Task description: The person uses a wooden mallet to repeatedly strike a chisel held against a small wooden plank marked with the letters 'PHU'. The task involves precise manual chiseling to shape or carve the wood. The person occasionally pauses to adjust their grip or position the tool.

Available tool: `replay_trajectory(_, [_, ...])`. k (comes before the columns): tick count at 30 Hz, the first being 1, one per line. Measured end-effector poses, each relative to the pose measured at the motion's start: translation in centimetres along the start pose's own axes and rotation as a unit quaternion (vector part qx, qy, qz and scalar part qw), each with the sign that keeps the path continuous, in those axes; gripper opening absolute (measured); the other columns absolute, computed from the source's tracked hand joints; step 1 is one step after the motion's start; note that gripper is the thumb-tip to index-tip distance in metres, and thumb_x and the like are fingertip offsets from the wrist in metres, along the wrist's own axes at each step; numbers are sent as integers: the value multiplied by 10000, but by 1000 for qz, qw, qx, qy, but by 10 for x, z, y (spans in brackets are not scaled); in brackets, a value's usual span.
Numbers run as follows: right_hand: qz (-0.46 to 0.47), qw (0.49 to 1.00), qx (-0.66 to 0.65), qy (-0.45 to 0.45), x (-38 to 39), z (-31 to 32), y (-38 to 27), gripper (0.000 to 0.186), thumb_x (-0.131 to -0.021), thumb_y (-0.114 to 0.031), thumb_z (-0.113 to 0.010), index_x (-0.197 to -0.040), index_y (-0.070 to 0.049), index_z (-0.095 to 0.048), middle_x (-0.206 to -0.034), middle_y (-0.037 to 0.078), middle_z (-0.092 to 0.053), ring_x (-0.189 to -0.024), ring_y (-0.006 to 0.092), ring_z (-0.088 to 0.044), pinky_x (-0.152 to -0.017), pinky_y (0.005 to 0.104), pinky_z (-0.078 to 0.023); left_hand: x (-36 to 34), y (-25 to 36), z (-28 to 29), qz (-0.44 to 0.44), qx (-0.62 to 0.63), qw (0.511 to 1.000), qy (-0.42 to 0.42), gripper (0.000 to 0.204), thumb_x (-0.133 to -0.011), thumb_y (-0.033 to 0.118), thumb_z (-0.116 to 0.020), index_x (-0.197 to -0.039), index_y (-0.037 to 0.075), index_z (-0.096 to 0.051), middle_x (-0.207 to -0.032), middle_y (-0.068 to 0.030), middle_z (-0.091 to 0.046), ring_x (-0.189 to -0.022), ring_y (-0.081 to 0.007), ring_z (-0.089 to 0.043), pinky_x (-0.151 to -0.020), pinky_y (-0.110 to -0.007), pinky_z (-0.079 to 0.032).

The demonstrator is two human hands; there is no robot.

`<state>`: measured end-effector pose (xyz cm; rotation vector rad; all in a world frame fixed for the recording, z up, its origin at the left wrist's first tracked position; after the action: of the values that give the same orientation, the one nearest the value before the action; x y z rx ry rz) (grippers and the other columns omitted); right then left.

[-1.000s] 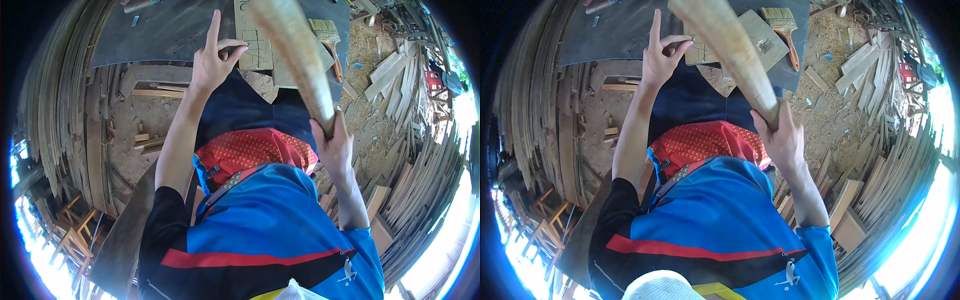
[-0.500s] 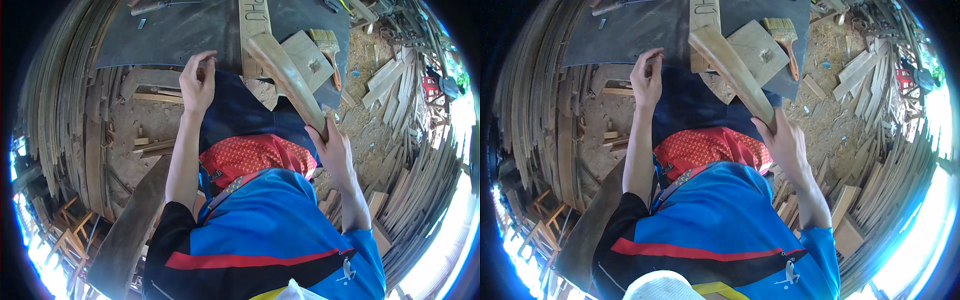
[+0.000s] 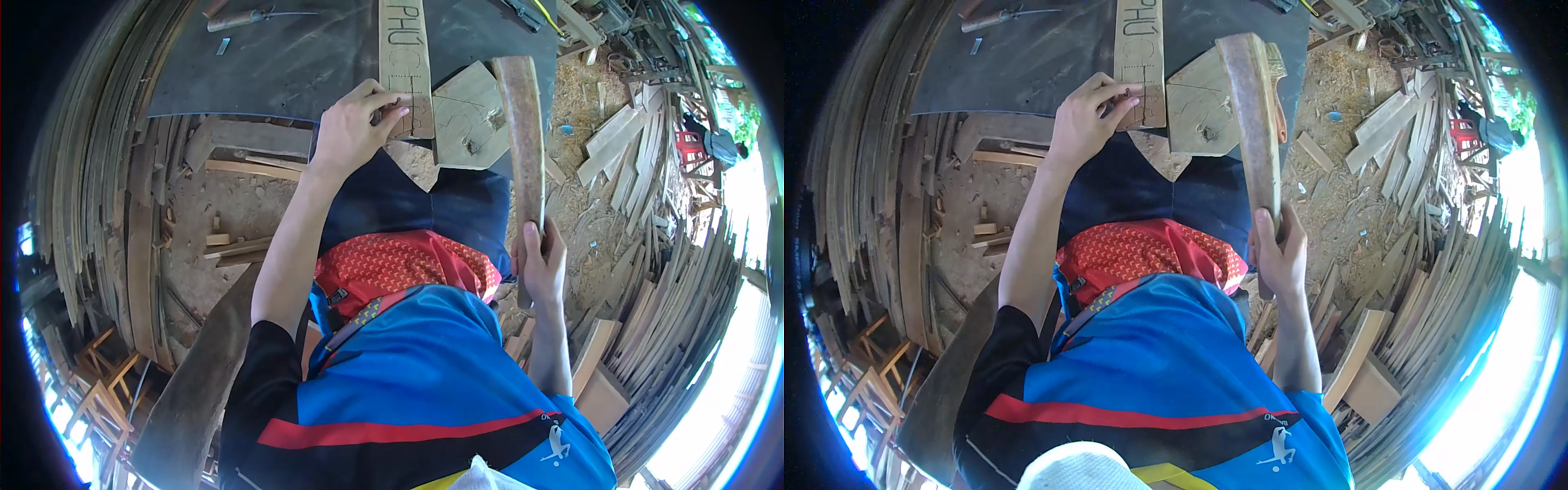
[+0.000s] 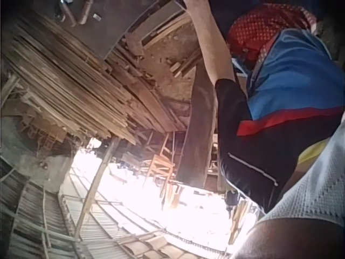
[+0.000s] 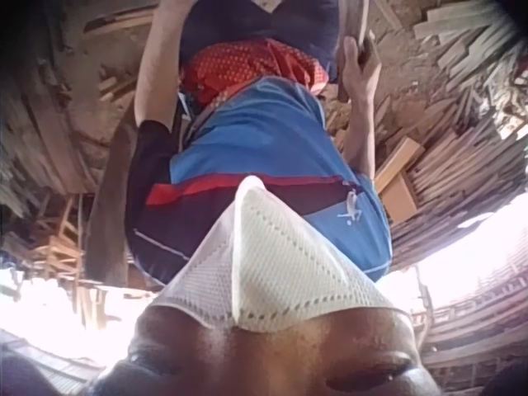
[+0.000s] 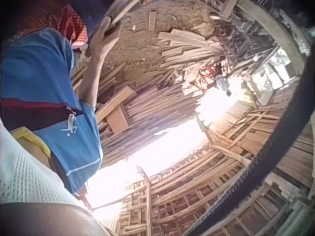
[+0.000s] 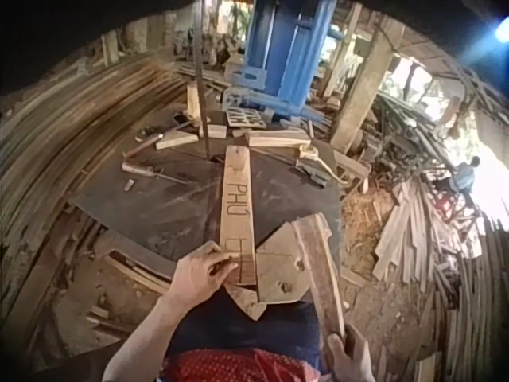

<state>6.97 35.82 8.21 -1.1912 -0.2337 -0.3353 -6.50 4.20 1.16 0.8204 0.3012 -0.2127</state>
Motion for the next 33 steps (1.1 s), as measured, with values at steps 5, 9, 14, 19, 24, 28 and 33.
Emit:
replay_trajectory(5, [-17, 1000, -18, -13, 7, -13, 21, 247, -1091, -259, -629, -1055, -19, -590, -649, -3, -567, -502, 71, -527, -449, 258, -406, 6, -8, -14, -63, -18, 994, 91, 117, -955, 156, -776, -1050, 124, -837, -952, -22, -718, -749, -216, -699, -668, -343, -558])
replay_trajectory(9, [-21, 999, -21, -30, 11, -19, 23, 240, -1083, -251, -646, -1029, -25, -589, -658, -4, -574, -512, 68, -535, -459, 264, -416, 5, -8, -14, -112, -40, 987, 110, 107, -932, 123, -792, -1024, 87, -832, -961, -31, -735, -785, -229, -725, -682, -350, -579])
replay_trajectory(14, [-46, 998, -1, -48, 10, -18, 19, 326, -1053, -276, -694, -1179, 21, -644, -690, 26, -616, -550, 84, -572, -508, 279, -446, 3, -11, -11, -96, 4, 990, 107, 156, -930, 182, -803, -1047, 79, -807, -960, -40, -710, -754, -207, -708, -635, -344, -557])
replay_trajectory(19, [40, 991, 124, -8, -4, -12, 14, 379, -1000, -280, -753, -1198, 30, -661, -748, 104, -672, -651, 132, -643, -607, 328, -480, 20, 1, 8, 71, 79, 994, 28, 534, -897, 168, -857, -1386, 83, -660, -975, -63, -653, -678, -142, -560, -638, -291, -472])
replay_trajectory(24, [127, 965, 226, 25, -31, -21, -14, 445, -957, -369, -801, -1222, -39, -660, -820, 198, -731, -719, 313, -744, -659, 396, -540, 44, -1, 5, 187, 164, 968, -26, 718, -915, 184, -848, -1557, 117, -533, -909, -35, -658, -637, -87, -460, -607, -267, -427])
replay_trajectory(28, [208, 911, 356, -17, -45, -7, -11, 484, -939, -423, -811, -1232, -72, -653, -818, 228, -730, -771, 437, -738, -647, 473, -554, 46, 3, -1, 204, 147, 966, -54, 770, -920, 203, -851, -1604, 149, -502, -885, -27, -677, -628, -71, -431, -601, -256, -421])
replay_trajectory(33, [209, 945, 249, 41, -43, 0, -20, 390, -953, -331, -811, -1190, -56, -669, -805, 212, -714, -707, 438, -703, -649, 425, -548, 45, 3, -2, 199, 142, 969, -41, 721, -921, 195, -849, -1575, 147, -549, -879, -24, -682, -614, -73, -412, -600, -248, -419])
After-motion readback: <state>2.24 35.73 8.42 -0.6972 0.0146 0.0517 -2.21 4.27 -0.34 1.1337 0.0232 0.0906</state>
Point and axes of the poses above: each hand's wrist, its own x-axis away from the middle knuckle, its own z-axis out of the back of the hand, y = z × x, the point moved 2 cm from there along -x, towards the middle knuckle
